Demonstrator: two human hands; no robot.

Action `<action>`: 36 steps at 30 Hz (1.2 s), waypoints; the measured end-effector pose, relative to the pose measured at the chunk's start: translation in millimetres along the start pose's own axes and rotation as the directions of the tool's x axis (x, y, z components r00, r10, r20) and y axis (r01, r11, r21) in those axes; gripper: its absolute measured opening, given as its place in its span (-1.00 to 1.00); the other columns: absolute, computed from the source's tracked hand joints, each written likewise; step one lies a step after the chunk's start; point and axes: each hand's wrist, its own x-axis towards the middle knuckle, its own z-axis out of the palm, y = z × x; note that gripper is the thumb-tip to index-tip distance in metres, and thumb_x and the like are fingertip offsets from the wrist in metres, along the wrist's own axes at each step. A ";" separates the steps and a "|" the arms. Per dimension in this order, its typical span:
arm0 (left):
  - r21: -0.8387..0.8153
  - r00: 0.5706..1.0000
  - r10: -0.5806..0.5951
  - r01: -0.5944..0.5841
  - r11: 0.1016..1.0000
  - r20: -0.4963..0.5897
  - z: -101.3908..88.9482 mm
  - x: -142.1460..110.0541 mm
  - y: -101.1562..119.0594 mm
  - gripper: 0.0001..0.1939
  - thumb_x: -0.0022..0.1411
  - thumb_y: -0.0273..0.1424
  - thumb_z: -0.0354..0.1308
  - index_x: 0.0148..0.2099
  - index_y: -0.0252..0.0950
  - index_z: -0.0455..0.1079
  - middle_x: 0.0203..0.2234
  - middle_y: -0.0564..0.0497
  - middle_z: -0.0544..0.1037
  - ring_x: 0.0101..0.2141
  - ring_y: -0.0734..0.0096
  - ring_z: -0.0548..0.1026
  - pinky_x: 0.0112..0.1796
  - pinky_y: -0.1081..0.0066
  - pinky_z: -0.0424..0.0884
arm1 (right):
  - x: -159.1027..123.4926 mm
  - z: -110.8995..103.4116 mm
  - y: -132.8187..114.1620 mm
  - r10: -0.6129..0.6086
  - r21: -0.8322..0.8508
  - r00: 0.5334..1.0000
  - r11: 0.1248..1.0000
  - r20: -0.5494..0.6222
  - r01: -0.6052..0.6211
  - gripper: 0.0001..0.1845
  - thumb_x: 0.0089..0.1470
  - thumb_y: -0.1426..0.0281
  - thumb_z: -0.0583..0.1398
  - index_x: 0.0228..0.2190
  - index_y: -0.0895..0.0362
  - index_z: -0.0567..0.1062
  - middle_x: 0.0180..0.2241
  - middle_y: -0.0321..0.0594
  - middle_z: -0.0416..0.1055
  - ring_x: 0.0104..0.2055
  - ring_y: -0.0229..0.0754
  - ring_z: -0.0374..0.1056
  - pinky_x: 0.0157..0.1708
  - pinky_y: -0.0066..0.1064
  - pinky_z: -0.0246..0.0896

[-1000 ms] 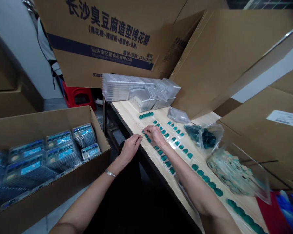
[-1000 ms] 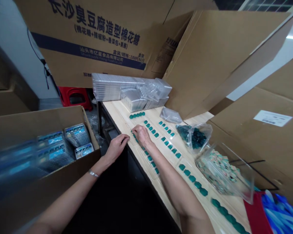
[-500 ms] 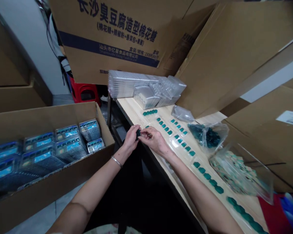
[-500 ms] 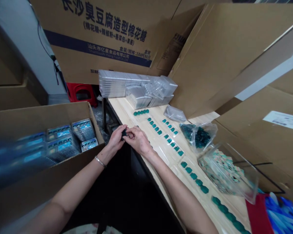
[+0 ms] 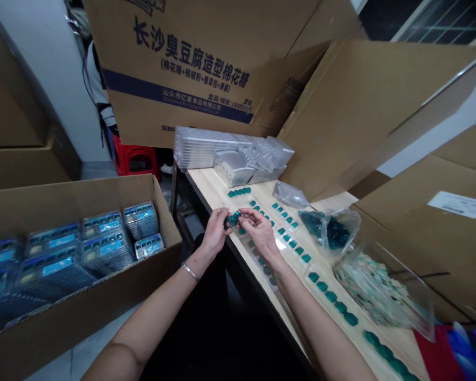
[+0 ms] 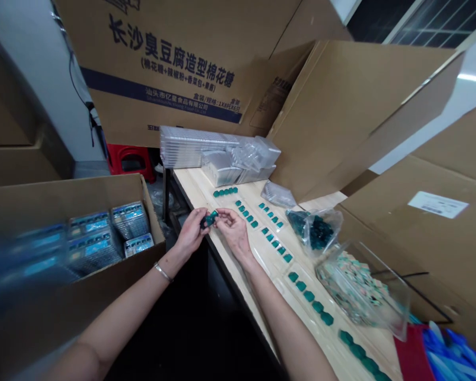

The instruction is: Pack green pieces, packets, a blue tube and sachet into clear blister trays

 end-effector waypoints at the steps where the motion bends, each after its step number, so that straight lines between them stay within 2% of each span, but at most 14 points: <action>1: 0.029 1.000 0.020 -0.021 0.999 0.023 -0.5 -1.8 0.7 -0.74 0.07 -0.25 0.17 -0.31 -0.29 0.21 -0.40 0.08 0.35 -0.58 0.67 0.24 -0.66 0.62 0.01 | 1.5 -2.5 0.4 0.003 -0.004 1.000 1.000 -0.016 -0.003 -0.68 -0.11 0.28 0.23 -0.26 0.15 0.44 -0.45 -0.26 0.44 -0.45 -0.25 0.40 -0.34 -0.38 0.37; 3: 0.153 0.995 0.079 -0.088 0.984 0.067 -1.3 -5.4 0.9 -0.75 0.14 -0.20 0.11 -0.27 -0.26 0.20 -0.39 0.08 0.35 -0.60 0.68 0.20 -0.66 0.61 0.02 | 3.0 -5.1 1.9 -0.004 -0.033 0.999 0.999 -0.039 0.003 -0.68 -0.10 0.28 0.22 -0.25 0.14 0.44 -0.47 -0.27 0.43 -0.46 -0.24 0.41 -0.34 -0.37 0.37; 5: 0.362 0.977 0.180 -0.211 0.908 0.117 -1.2 -8.1 -0.7 -0.77 0.23 -0.17 -0.01 -0.23 -0.24 0.19 -0.41 0.08 0.35 -0.58 0.62 0.24 -0.62 0.57 0.12 | 2.9 -4.4 3.4 -0.025 -0.056 0.998 0.998 -0.056 0.022 -0.66 -0.12 0.29 0.23 -0.24 0.13 0.43 -0.43 -0.26 0.43 -0.46 -0.24 0.42 -0.35 -0.37 0.38; 8: 0.629 0.890 0.386 -0.447 0.636 0.243 0.2 -10.1 -4.6 -0.81 0.31 -0.24 -0.12 -0.20 -0.23 0.18 -0.36 0.02 0.37 -0.38 0.47 0.38 -0.34 0.45 0.31 | 1.4 -0.7 4.4 -0.048 -0.075 0.997 0.996 -0.063 0.043 -0.65 -0.13 0.29 0.22 -0.23 0.13 0.44 -0.35 -0.21 0.44 -0.43 -0.25 0.41 -0.34 -0.39 0.38; 11: 0.729 0.813 0.471 -0.546 0.413 0.342 0.3 -9.5 -8.2 -0.83 0.33 -0.30 -0.18 -0.19 -0.24 0.18 -0.31 -0.02 0.38 -0.28 0.39 0.39 -0.19 0.36 0.28 | 0.7 0.0 4.6 -0.002 -0.061 1.000 0.998 -0.028 0.000 -0.68 -0.13 0.29 0.22 -0.27 0.15 0.46 -0.44 -0.25 0.43 -0.44 -0.25 0.39 -0.34 -0.39 0.36; 13: 0.737 0.814 0.468 -0.543 0.402 0.344 -0.9 -8.2 -10.3 -0.83 0.34 -0.30 -0.18 -0.19 -0.24 0.17 -0.33 -0.01 0.37 -0.32 0.40 0.39 -0.23 0.37 0.29 | 1.3 -1.6 6.1 0.030 -0.020 0.999 0.999 -0.020 -0.030 -0.69 -0.13 0.28 0.23 -0.29 0.15 0.45 -0.52 -0.30 0.41 -0.48 -0.25 0.38 -0.36 -0.38 0.35; 17: 0.643 0.898 0.349 -0.437 0.629 0.270 -1.7 -5.1 -12.0 -0.81 0.33 -0.23 -0.18 -0.20 -0.22 0.14 -0.50 0.10 0.32 -0.58 0.50 0.33 -0.48 0.45 0.28 | 3.3 -4.0 11.1 0.027 0.065 0.998 0.998 -0.059 -0.024 -0.71 -0.17 0.28 0.25 -0.34 0.15 0.43 -0.55 -0.33 0.39 -0.52 -0.28 0.34 -0.41 -0.41 0.32; 19: 0.620 0.920 0.309 -0.392 0.680 0.244 -0.4 -4.1 -10.8 -0.81 0.33 -0.23 -0.19 -0.20 -0.22 0.14 -0.53 0.12 0.31 -0.64 0.52 0.29 -0.54 0.47 0.26 | 3.7 -3.6 11.9 0.019 0.095 0.998 0.995 -0.066 -0.013 -0.72 -0.18 0.31 0.26 -0.35 0.15 0.43 -0.54 -0.33 0.38 -0.52 -0.30 0.33 -0.43 -0.43 0.30; 21: 0.671 0.887 0.389 -0.448 0.591 0.249 1.1 -3.1 -8.4 -0.84 0.33 -0.28 -0.16 -0.22 -0.23 0.16 -0.46 0.06 0.36 -0.51 0.47 0.38 -0.43 0.44 0.32 | 3.5 -2.8 10.8 0.014 0.126 0.998 0.992 -0.065 -0.006 -0.69 -0.21 0.34 0.28 -0.33 0.15 0.43 -0.50 -0.33 0.38 -0.51 -0.32 0.32 -0.43 -0.44 0.28; 24: 0.754 0.776 0.527 -0.565 0.335 0.348 1.7 -0.9 -5.1 -0.87 0.33 -0.38 -0.16 -0.23 -0.25 0.18 -0.31 -0.03 0.38 -0.27 0.39 0.39 -0.20 0.37 0.31 | 2.4 -2.0 7.4 0.032 0.165 0.998 0.986 -0.045 -0.024 -0.66 -0.23 0.37 0.29 -0.30 0.16 0.46 -0.49 -0.35 0.37 -0.51 -0.35 0.29 -0.44 -0.47 0.25; 26: 0.765 0.720 0.545 -0.611 0.202 0.430 0.3 1.4 -4.2 -0.85 0.34 -0.40 -0.19 -0.22 -0.26 0.19 -0.30 -0.05 0.37 -0.25 0.38 0.37 -0.18 0.36 0.30 | 1.2 -1.9 5.3 0.052 0.181 0.998 0.982 -0.034 -0.045 -0.67 -0.22 0.37 0.29 -0.31 0.16 0.48 -0.53 -0.37 0.34 -0.54 -0.36 0.26 -0.46 -0.48 0.22; 29: 0.747 0.661 0.534 -0.660 0.079 0.527 -3.2 5.5 -4.2 -0.84 0.35 -0.43 -0.21 -0.21 -0.28 0.18 -0.33 -0.05 0.35 -0.28 0.38 0.36 -0.22 0.36 0.30 | -1.0 -2.7 2.6 0.079 0.220 0.996 0.973 -0.040 -0.069 -0.70 -0.24 0.39 0.30 -0.35 0.16 0.49 -0.55 -0.39 0.34 -0.56 -0.38 0.23 -0.50 -0.49 0.17; 32: 0.720 0.645 0.499 -0.692 0.058 0.579 -5.9 8.2 -3.2 -0.84 0.34 -0.44 -0.21 -0.22 -0.28 0.19 -0.35 -0.04 0.35 -0.30 0.37 0.35 -0.23 0.35 0.30 | -2.9 -5.1 0.1 0.106 0.252 0.994 0.963 -0.031 -0.095 -0.74 -0.25 0.42 0.30 -0.38 0.17 0.49 -0.57 -0.39 0.35 -0.58 -0.39 0.22 -0.51 -0.49 0.15; 36: 0.713 0.714 0.452 -0.668 0.211 0.536 -6.0 7.6 2.4 -0.87 0.33 -0.42 -0.17 -0.23 -0.27 0.19 -0.35 -0.03 0.36 -0.30 0.38 0.37 -0.21 0.35 0.29 | -5.1 -10.6 -3.5 0.152 0.275 0.988 0.951 -0.012 -0.143 -0.75 -0.27 0.43 0.31 -0.40 0.17 0.51 -0.58 -0.39 0.35 -0.59 -0.38 0.22 -0.52 -0.48 0.14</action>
